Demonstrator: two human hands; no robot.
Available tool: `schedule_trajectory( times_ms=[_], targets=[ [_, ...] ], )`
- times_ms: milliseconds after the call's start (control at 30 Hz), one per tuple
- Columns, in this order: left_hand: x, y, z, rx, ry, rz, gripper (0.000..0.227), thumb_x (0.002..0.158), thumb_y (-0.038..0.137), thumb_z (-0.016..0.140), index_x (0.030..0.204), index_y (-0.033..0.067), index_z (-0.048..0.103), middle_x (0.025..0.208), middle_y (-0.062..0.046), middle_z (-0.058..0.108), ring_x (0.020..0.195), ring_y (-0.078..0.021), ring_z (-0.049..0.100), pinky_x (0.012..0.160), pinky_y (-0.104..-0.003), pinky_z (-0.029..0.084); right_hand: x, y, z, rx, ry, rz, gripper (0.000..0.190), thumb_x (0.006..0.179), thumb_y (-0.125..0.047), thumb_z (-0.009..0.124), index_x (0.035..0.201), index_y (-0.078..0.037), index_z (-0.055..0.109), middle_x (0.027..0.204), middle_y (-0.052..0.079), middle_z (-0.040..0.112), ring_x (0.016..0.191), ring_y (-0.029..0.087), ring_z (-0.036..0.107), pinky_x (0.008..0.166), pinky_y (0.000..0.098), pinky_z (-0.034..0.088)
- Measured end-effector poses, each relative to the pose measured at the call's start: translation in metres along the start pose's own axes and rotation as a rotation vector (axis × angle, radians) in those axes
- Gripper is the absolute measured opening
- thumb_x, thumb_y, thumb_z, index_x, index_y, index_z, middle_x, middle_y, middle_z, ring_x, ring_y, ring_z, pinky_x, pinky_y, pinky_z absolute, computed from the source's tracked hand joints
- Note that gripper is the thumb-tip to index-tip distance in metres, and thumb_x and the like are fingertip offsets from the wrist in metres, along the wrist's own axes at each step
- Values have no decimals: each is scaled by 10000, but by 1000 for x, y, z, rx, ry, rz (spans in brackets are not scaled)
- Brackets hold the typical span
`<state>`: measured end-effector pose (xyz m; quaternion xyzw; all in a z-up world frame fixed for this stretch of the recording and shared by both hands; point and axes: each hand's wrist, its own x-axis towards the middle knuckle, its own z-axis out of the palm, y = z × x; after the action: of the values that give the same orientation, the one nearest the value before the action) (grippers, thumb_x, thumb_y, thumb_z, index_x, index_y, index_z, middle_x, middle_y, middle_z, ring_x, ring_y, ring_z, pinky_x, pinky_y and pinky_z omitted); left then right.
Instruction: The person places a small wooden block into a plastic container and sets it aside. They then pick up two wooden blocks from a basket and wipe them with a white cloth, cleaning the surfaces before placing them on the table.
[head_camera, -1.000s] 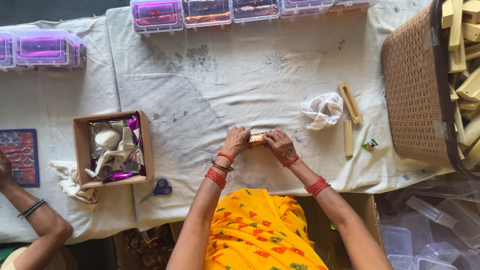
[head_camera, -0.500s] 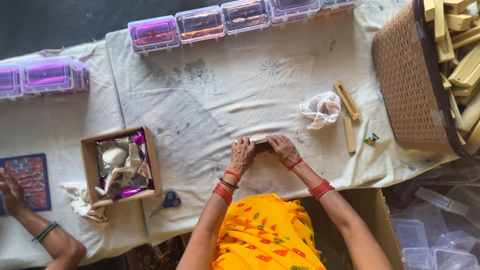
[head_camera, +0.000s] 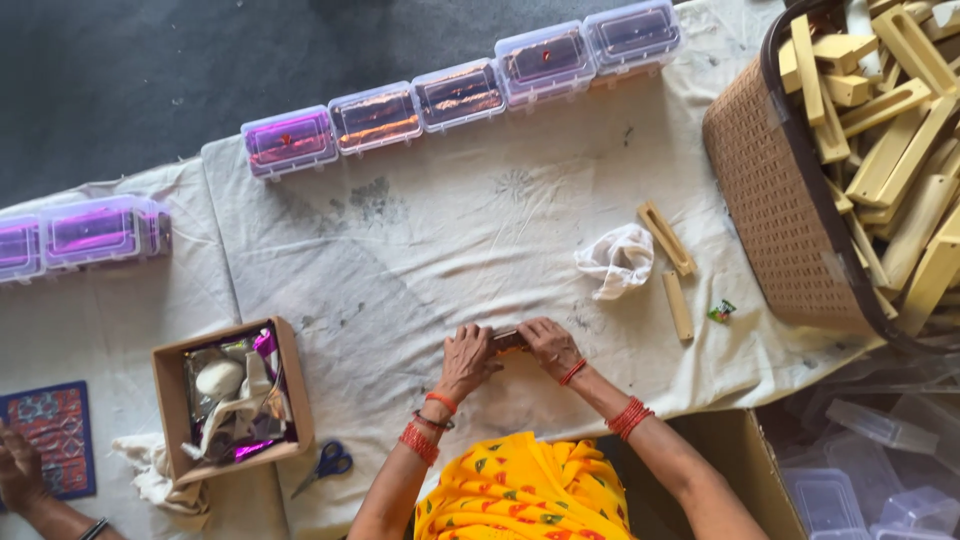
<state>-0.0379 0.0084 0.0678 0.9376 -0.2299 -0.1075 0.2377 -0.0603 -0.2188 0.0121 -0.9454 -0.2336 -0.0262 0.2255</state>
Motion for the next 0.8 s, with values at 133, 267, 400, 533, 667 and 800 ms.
schedule_trajectory(
  times_ms=[133,267,400,533,667,800],
  targets=[
    [-2,-11,33,123,29,63,327,791,281,798,997,98,621,975,-85,588,971,-294,547,776,-480,421,-5,9,-6,31,-53,44,478,790,-27,668,1266,-66,632,1205,119,672,1144,312,631,1005,432,525],
    [-2,-5,36,189,115,66,200,805,167,689,977,84,631,947,-99,593,941,-287,576,817,-459,457,-42,37,-59,113,138,65,579,810,-175,732,1351,-30,585,1320,173,608,1248,352,539,1093,487,390],
    [-2,-1,36,197,43,21,157,874,138,632,1008,58,622,951,-127,590,917,-299,577,773,-430,464,-177,130,-98,-124,666,753,437,988,-88,683,1394,28,572,1380,213,592,1325,387,552,1152,525,425],
    [-2,1,38,166,70,7,150,895,147,628,1011,52,617,953,-134,590,919,-307,573,787,-441,465,-367,177,-100,-476,645,1344,607,1108,-336,609,1580,-16,401,1512,248,521,1345,450,502,1135,603,389],
    [1,1,43,197,78,13,202,867,134,620,1045,38,624,1005,-140,606,933,-307,574,777,-433,471,-460,222,-52,-17,237,2004,819,950,-559,639,1535,-31,414,1502,372,425,1389,573,381,1075,669,338],
    [1,-3,45,244,-25,9,230,847,111,626,1065,41,628,1004,-128,605,944,-297,580,774,-429,478,-469,164,-62,160,4,2093,696,955,-517,639,1443,-23,591,1486,346,492,1366,551,422,1046,645,418]
  ],
)
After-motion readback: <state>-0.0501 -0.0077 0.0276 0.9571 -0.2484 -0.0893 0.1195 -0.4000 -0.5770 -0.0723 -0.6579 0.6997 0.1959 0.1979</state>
